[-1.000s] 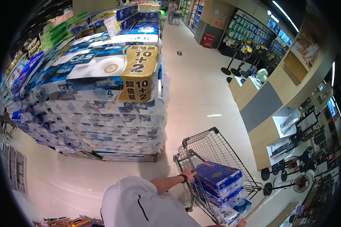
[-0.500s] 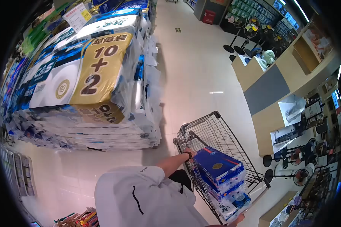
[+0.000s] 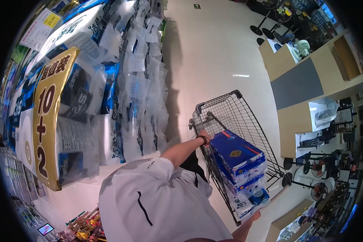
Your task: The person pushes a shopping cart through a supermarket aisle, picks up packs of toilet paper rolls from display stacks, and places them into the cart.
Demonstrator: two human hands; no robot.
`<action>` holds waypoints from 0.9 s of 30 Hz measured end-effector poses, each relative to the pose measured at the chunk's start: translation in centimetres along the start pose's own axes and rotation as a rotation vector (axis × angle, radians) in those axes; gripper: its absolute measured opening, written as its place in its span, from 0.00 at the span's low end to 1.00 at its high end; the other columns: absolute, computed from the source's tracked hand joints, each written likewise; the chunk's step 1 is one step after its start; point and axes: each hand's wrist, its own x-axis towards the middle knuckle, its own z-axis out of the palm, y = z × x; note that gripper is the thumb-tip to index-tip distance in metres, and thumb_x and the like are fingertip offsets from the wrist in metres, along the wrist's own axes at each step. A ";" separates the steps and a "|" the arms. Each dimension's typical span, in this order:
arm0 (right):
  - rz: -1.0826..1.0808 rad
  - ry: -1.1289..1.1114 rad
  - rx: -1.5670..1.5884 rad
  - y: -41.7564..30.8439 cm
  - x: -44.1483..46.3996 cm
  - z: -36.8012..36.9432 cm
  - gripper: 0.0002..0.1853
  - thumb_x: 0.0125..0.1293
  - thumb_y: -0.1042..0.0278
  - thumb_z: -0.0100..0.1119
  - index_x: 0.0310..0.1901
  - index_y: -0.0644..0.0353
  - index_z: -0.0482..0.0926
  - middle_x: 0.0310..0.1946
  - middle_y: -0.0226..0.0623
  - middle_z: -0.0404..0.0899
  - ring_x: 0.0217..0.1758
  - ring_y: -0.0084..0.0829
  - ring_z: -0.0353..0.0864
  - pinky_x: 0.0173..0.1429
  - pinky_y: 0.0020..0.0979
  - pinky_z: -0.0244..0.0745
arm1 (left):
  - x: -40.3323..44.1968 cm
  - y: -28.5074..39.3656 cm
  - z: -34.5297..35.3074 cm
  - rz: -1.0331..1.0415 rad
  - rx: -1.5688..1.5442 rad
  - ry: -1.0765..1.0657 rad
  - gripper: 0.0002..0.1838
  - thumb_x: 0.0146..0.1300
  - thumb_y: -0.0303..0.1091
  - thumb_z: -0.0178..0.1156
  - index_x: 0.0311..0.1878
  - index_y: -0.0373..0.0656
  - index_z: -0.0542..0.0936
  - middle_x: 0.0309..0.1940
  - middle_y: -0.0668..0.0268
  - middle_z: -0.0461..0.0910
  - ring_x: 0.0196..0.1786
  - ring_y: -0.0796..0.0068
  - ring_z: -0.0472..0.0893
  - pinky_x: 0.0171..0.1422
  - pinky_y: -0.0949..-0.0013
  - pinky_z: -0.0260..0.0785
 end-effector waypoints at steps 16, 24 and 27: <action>0.026 -0.635 0.647 -8.5 16.7 16.1 0.23 0.70 0.54 0.56 0.53 0.69 0.80 0.36 0.44 0.86 0.35 0.44 0.86 0.39 0.39 0.83 | 2.7 -6.7 2.1 0.207 -0.006 -0.027 0.20 0.62 0.52 0.59 0.34 0.41 0.83 0.31 0.56 0.87 0.39 0.56 0.88 0.44 0.54 0.79; 0.117 -1.026 0.715 -28.8 13.0 25.5 0.17 0.68 0.58 0.58 0.24 0.44 0.63 0.13 0.18 0.58 0.14 0.19 0.59 0.20 0.25 0.60 | 10.1 -20.3 -5.7 -0.118 0.224 0.141 0.24 0.58 0.50 0.58 0.46 0.41 0.88 0.47 0.47 0.86 0.52 0.54 0.86 0.57 0.57 0.78; 0.144 -1.122 0.752 -34.0 11.4 30.1 0.18 0.67 0.58 0.60 0.25 0.44 0.61 0.13 0.18 0.56 0.13 0.19 0.57 0.19 0.25 0.59 | 7.7 -20.3 -6.0 0.015 0.364 0.322 0.22 0.57 0.50 0.61 0.46 0.43 0.88 0.45 0.51 0.87 0.51 0.53 0.86 0.57 0.58 0.78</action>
